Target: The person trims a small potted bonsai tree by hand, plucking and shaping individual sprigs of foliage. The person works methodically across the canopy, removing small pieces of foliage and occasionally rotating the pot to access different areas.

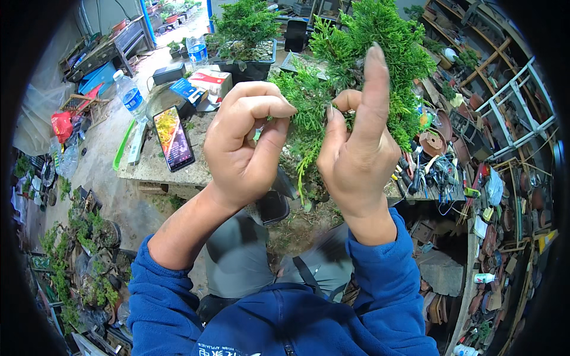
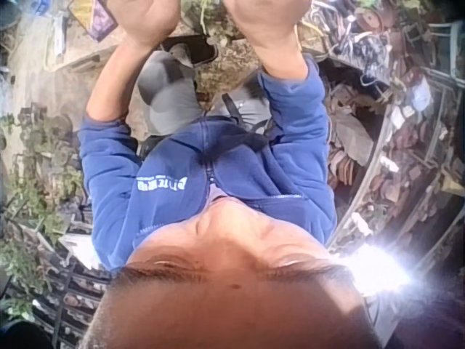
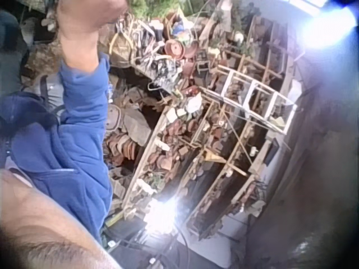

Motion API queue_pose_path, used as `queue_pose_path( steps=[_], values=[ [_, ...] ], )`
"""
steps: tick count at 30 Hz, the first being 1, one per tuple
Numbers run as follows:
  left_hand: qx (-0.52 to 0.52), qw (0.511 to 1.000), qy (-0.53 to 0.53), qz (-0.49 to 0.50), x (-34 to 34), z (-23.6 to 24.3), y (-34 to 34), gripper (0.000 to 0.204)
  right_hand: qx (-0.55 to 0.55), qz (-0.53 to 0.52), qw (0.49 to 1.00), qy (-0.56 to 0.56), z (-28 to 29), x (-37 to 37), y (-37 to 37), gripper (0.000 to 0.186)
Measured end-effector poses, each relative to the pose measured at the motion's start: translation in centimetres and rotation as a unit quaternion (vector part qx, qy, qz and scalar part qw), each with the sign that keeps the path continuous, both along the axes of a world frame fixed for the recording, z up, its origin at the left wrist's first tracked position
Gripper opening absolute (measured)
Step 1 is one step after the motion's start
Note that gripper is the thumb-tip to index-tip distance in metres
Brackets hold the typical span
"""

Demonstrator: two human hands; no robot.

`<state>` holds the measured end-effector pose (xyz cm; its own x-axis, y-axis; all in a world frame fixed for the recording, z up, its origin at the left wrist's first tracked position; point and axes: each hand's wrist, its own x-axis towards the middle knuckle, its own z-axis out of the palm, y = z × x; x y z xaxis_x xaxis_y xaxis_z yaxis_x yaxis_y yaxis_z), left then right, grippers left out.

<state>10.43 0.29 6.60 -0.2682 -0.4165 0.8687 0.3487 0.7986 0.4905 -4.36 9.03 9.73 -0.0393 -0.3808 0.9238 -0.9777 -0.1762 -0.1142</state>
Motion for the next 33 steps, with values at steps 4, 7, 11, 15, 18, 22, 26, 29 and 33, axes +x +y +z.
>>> queue_pose_path(
  steps=[4, 7, 11, 15, 18, 22, 26, 29, 33],
  values=[
    [-0.013, 0.998, 0.026, 0.051, -0.3, 0.3, 0.3, 0.02, 0.022, -0.042, 0.999, 0.023, 0.6, 0.8, 0.5, 0.084],
    [-0.058, 0.996, 0.022, 0.057, -0.1, 0.8, 0.3, 0.024, 0.032, -0.043, 0.999, 0.001, 1.0, 1.2, 0.9, 0.083],
    [-0.113, 0.992, 0.015, 0.06, 0.1, 0.9, 0.6, 0.028, 0.059, -0.063, 0.996, 0.003, 1.2, 1.5, 0.9, 0.082],
    [-0.148, 0.986, 0.014, 0.07, 0.0, 0.3, 0.5, 0.029, 0.107, 0.09, 0.984, -0.108, 1.4, 1.7, 1.2, 0.079],
    [-0.155, 0.985, 0.023, 0.066, -0.1, -0.4, 0.0, 0.028, 0.056, 0.138, 0.963, -0.223, 2.0, 1.1, 1.7, 0.069],
    [-0.185, 0.981, 0.013, 0.055, 0.0, -1.0, -0.1, 0.027, 0.031, 0.054, 0.976, -0.208, 2.8, -0.1, 2.1, 0.043],
    [-0.212, 0.976, 0.007, 0.055, 0.0, -1.3, 0.0, 0.026, 0.033, 0.042, 0.996, -0.067, 2.5, 0.0, 1.3, 0.045],
    [-0.229, 0.972, -0.006, 0.051, 0.0, -1.2, -0.1, 0.023, 0.055, 0.02, 0.996, -0.061, 2.1, 0.3, 1.2, 0.054],
    [-0.126, 0.991, 0.037, 0.036, -0.2, 0.4, 0.0, 0.024, 0.096, -0.006, 0.99, -0.104, 1.4, 0.8, 1.9, 0.059]
  ],
)
